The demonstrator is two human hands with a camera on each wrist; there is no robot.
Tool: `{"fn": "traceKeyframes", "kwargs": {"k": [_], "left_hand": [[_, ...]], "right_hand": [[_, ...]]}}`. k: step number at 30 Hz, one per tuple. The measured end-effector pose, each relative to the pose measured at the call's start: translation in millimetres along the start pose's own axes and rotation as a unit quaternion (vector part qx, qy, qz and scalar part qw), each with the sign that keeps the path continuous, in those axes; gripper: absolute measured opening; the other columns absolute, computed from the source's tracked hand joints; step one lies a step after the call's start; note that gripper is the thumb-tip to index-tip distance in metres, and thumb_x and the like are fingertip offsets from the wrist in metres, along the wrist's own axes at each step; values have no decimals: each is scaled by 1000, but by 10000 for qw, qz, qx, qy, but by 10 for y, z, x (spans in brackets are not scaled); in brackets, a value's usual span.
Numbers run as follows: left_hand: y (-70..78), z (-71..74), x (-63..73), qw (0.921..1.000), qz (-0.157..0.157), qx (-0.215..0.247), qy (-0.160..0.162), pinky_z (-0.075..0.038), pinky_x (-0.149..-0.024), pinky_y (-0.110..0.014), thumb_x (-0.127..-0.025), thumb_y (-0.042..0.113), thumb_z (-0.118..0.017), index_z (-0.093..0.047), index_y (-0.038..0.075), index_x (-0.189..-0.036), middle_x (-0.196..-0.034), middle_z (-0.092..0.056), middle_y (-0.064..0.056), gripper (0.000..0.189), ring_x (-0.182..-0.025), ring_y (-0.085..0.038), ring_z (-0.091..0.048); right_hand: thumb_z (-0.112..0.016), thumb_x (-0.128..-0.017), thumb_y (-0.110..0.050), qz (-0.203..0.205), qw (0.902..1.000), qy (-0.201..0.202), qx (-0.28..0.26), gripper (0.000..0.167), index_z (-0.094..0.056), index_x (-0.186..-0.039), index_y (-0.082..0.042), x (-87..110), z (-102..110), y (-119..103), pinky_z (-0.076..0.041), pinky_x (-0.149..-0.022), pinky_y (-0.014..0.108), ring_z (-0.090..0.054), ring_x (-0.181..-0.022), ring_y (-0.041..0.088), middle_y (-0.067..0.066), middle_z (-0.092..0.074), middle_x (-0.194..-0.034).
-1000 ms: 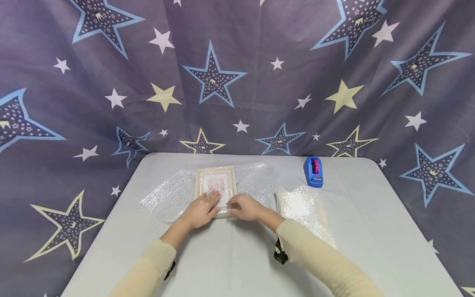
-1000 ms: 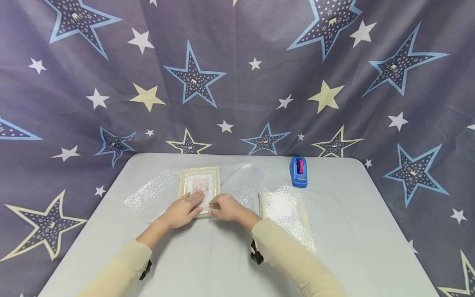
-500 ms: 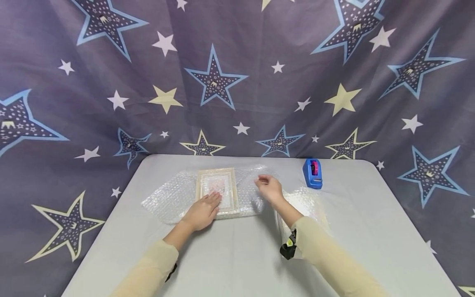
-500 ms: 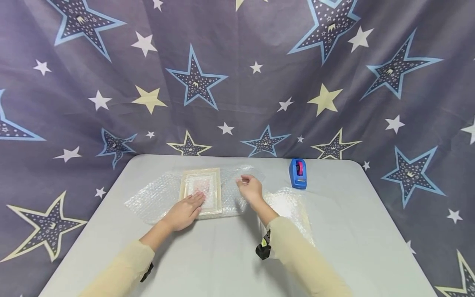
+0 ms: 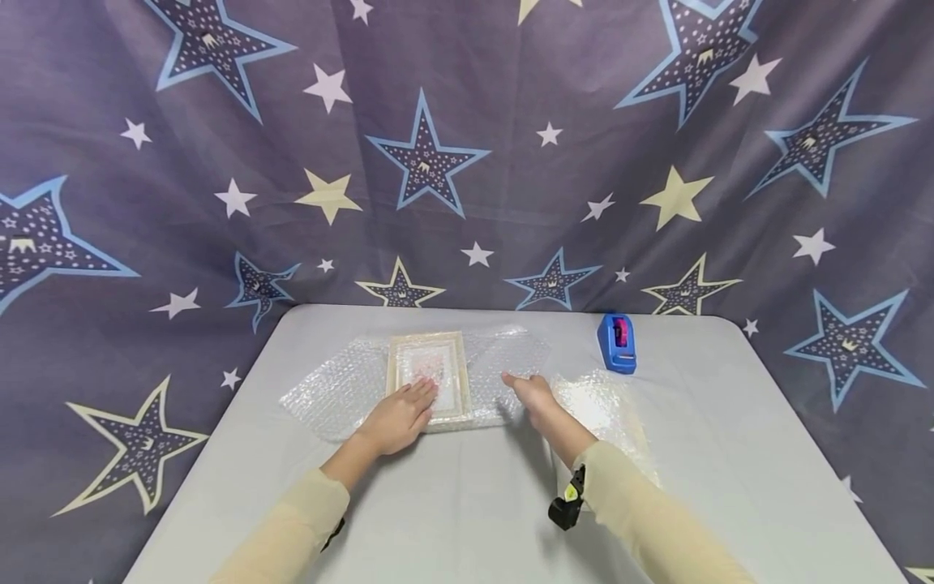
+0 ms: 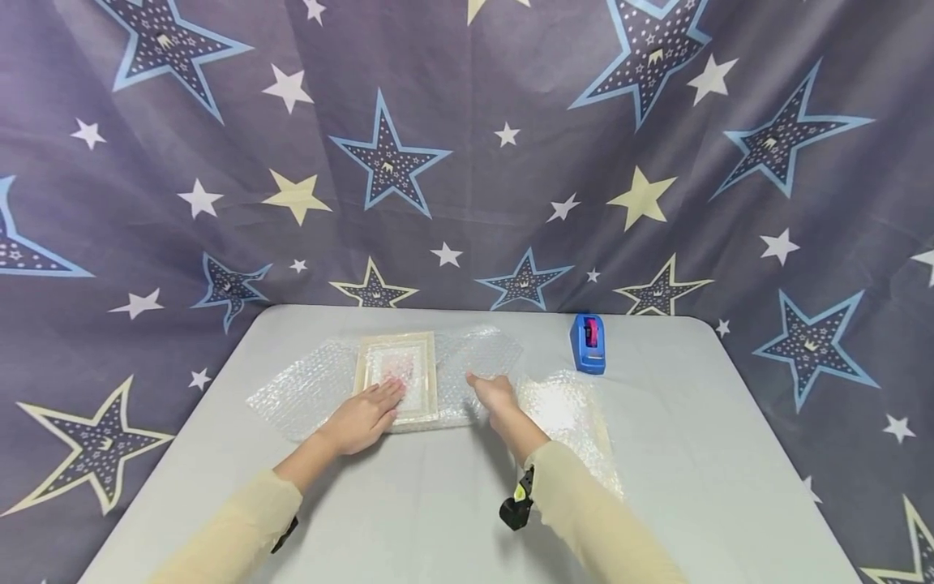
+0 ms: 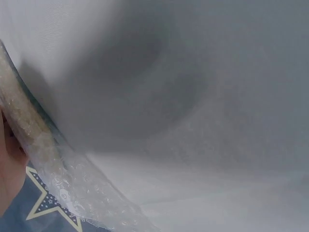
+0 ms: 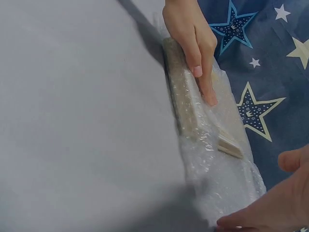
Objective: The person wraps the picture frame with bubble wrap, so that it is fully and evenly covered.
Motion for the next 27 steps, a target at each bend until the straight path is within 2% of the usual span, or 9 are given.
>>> {"fn": "traceKeyframes", "kwargs": {"k": [3, 6, 8, 10, 12, 14, 18, 22, 27], "left_hand": [[3, -1, 0, 10000, 82, 48, -27, -32, -119, -49, -101, 25, -39, -43, -3, -141, -149, -44, -19, 49, -142, -34, -38], [13, 8, -7, 9996, 214, 157, -32, -31, -119, -49, -101, 24, -40, -44, -2, -141, -149, -43, -18, 48, -142, -34, -38], [23, 16, -13, 9993, 272, 242, -6, -31, -119, -49, -101, 24, -41, -44, -2, -141, -149, -44, -17, 48, -142, -33, -38], [33, 18, -20, 9992, 282, 291, 17, -31, -119, -49, -100, 24, -42, -45, -2, -141, -148, -44, -17, 48, -142, -32, -38], [42, 10, -21, 9991, 268, 320, 21, -31, -119, -48, -100, 24, -43, -45, -2, -140, -148, -45, -17, 48, -142, -32, -38], [44, 0, -21, 9992, 259, 309, 4, -31, -119, -49, -100, 25, -43, -45, -2, -140, -148, -45, -17, 48, -142, -32, -38], [45, -19, -12, 9993, 256, 270, -44, -32, -119, -49, -100, 25, -42, -45, -2, -140, -148, -45, -18, 49, -142, -33, -38], [42, -13, -21, 9994, 291, 195, 41, -31, -119, -49, -99, 24, -43, -46, -2, -139, -147, -46, -17, 48, -141, -33, -40], [49, 13, -26, 9993, 257, 235, 112, -32, -118, -50, -98, 23, -44, -48, -3, -138, -146, -47, -19, 47, -140, -35, -41]], "right_hand": [[-58, -93, -27, -12, 9994, 202, -276, 85, -8, -147, 15, -19, -28, 14, -18, -121, 56, -16, -144, 51, 35, -11, -155], [-60, -92, -22, 18, 9971, 381, -658, 80, -15, -145, 17, -52, -68, 26, -27, -120, 52, -31, -140, 47, 35, -22, -153], [-61, -92, -17, 77, 9947, 511, -893, 68, -29, -141, 18, -82, -96, 37, -40, -114, 47, -50, -127, 41, 31, -41, -143], [-62, -90, -12, 99, 9921, 676, -1049, 50, -48, -129, 16, -122, -119, 63, -53, -99, 38, -64, -100, 30, 22, -60, -118], [-63, -86, -5, 62, 9887, 886, -1206, 27, -61, -107, 11, -165, -135, 102, -57, -78, 28, -60, -75, 18, 9, -62, -89], [-62, -82, 1, 23, 9836, 1030, -1477, 11, -63, -92, 6, -196, -147, 132, -54, -63, 20, -53, -61, 9, 0, -56, -71], [-60, -82, 5, 208, 9745, 1075, -1957, 14, -65, -94, 10, -206, -160, 154, -49, -55, 13, -51, -56, 2, -5, -56, -66], [-61, -87, -3, 811, 9816, 1050, -1377, 24, -68, -107, 8, -146, -191, 77, -48, -58, 14, -53, -61, 2, -4, -63, -74], [-64, -85, -3, 1740, 9787, 968, -491, 16, -70, -98, 6, -70, -329, -47, -48, -58, 13, -54, -63, 2, 8, -69, -79]]}}
Point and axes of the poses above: each hand's wrist, its own x-axis away from the middle knuckle, its own z-axis out of the back of the hand, y = z × x, the point moved 1 cm from there along -x, towards the middle knuckle
